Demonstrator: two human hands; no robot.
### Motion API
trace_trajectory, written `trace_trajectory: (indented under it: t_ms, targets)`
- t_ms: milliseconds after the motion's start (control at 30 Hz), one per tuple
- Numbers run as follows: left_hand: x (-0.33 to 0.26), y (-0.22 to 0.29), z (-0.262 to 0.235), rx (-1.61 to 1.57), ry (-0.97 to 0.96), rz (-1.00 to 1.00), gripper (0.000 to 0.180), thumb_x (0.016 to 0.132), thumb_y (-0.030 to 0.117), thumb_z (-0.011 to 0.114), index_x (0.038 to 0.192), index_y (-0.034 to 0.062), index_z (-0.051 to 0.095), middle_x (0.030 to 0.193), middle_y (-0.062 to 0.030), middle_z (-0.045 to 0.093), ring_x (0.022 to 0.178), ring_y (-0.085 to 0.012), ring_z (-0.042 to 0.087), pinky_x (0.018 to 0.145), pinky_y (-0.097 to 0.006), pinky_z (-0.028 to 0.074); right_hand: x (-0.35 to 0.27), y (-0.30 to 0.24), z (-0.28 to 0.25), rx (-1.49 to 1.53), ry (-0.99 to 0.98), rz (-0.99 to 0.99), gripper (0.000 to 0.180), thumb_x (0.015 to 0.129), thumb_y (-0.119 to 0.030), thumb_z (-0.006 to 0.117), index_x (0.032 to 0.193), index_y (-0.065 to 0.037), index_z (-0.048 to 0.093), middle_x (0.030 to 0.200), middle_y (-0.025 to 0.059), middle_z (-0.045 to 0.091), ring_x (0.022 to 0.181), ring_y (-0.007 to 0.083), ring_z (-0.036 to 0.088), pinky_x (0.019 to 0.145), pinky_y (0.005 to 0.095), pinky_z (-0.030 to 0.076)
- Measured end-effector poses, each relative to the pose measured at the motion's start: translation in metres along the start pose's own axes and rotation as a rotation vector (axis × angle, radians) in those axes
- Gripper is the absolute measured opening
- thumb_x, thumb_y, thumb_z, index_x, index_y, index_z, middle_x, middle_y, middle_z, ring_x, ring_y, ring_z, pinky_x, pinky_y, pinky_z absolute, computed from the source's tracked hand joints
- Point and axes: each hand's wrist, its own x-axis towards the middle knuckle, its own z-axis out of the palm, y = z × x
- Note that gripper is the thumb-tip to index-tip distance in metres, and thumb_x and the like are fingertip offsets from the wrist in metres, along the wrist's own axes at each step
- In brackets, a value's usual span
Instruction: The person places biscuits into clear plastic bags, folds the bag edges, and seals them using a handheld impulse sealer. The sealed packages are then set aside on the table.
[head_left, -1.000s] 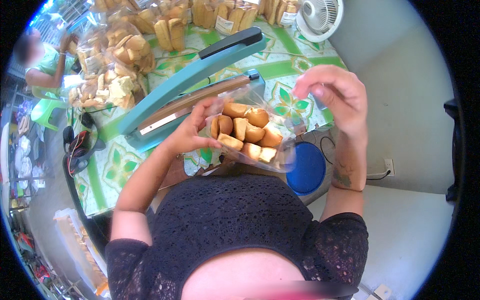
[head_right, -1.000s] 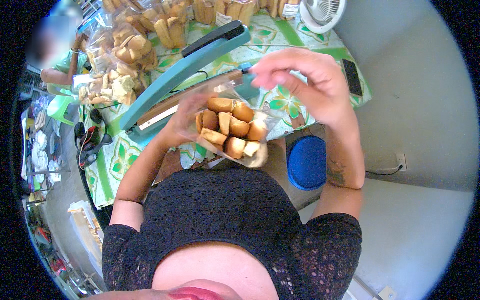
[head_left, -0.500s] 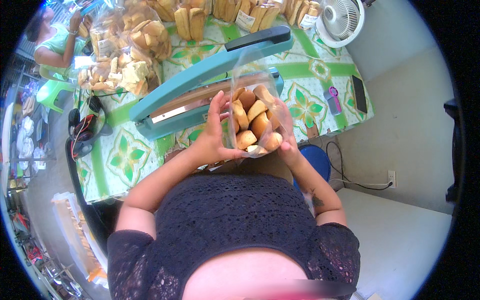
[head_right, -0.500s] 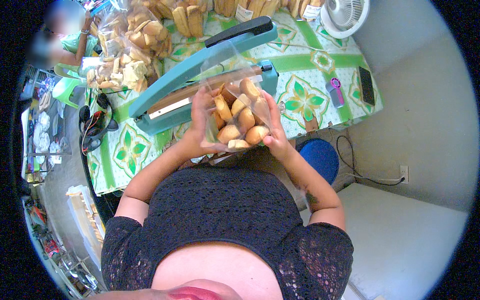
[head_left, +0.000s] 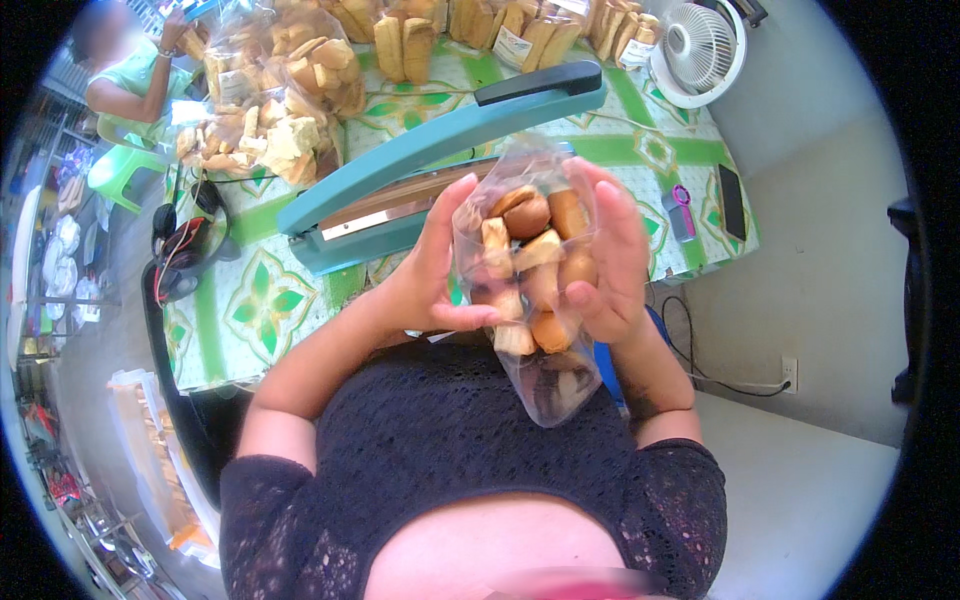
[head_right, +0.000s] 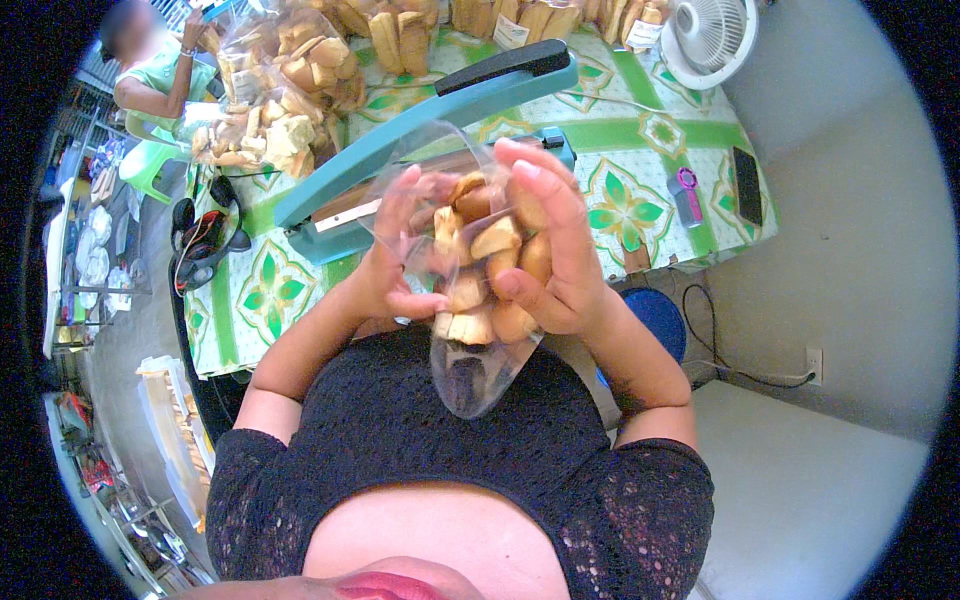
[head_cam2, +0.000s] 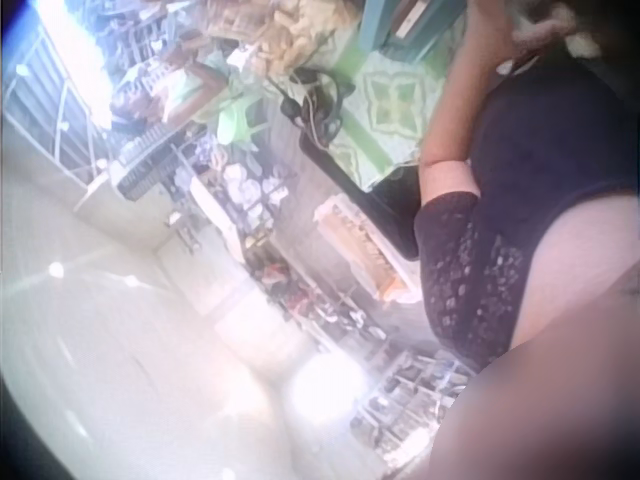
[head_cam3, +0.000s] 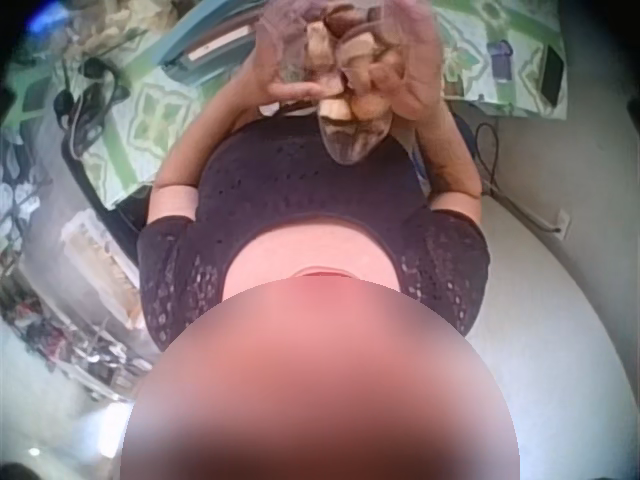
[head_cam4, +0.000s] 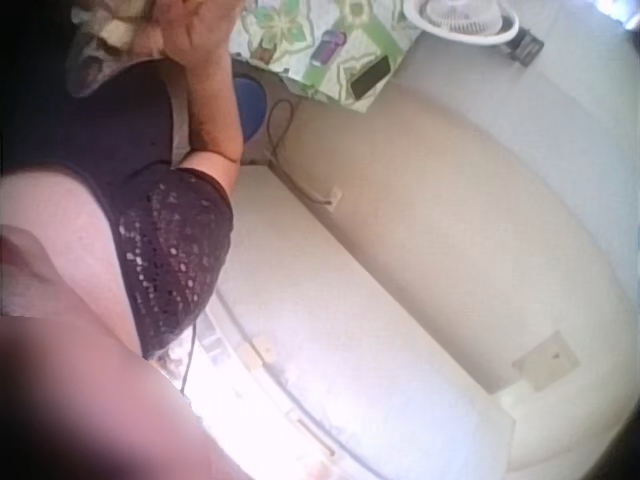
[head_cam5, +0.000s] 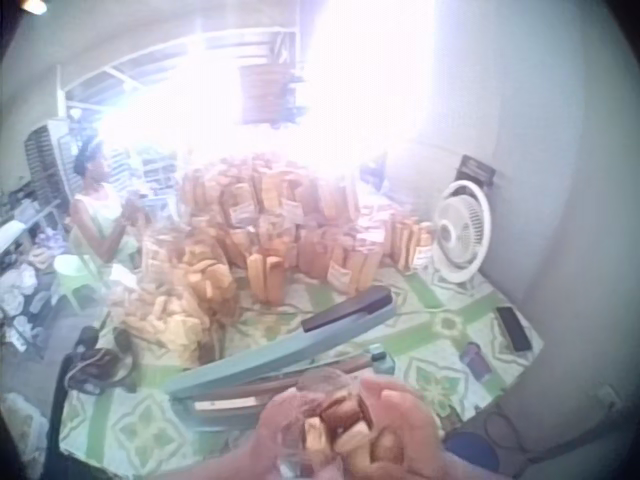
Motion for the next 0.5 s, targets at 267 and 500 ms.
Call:
trace_trajectory:
  t_ms: [267, 500]
  targets:
    - [0.015, 0.012, 0.009, -0.204, 0.061, 0.125, 0.138, 0.053, 0.066, 0.074, 0.14, 0.0056, -0.014, 0.146, -0.0194, 0.013, 0.135, -0.0303, 0.018, 0.109, -0.042, 0.015, 0.016, 0.008, 0.021, 0.217, 0.187, 0.177, 0.051, 0.09, -0.022, 0.052, 0.131, 0.003, 0.034, 0.131, 0.0166, 0.041, 0.123, 0.0258, 0.038, 0.105, 0.0379, 0.027]
    - [-0.02, -0.029, -0.006, 0.212, 0.34, -0.094, 0.096, 0.079, 0.066, 0.049, 0.14, -0.0004, 0.015, 0.135, -0.0163, 0.035, 0.126, -0.0268, 0.032, 0.106, -0.038, 0.021, -0.022, 0.066, 0.04, 0.688, 0.334, 0.607, 0.045, 0.092, -0.018, 0.05, 0.131, -0.002, 0.035, 0.125, 0.0132, 0.045, 0.116, 0.0225, 0.045, 0.098, 0.0354, 0.037]
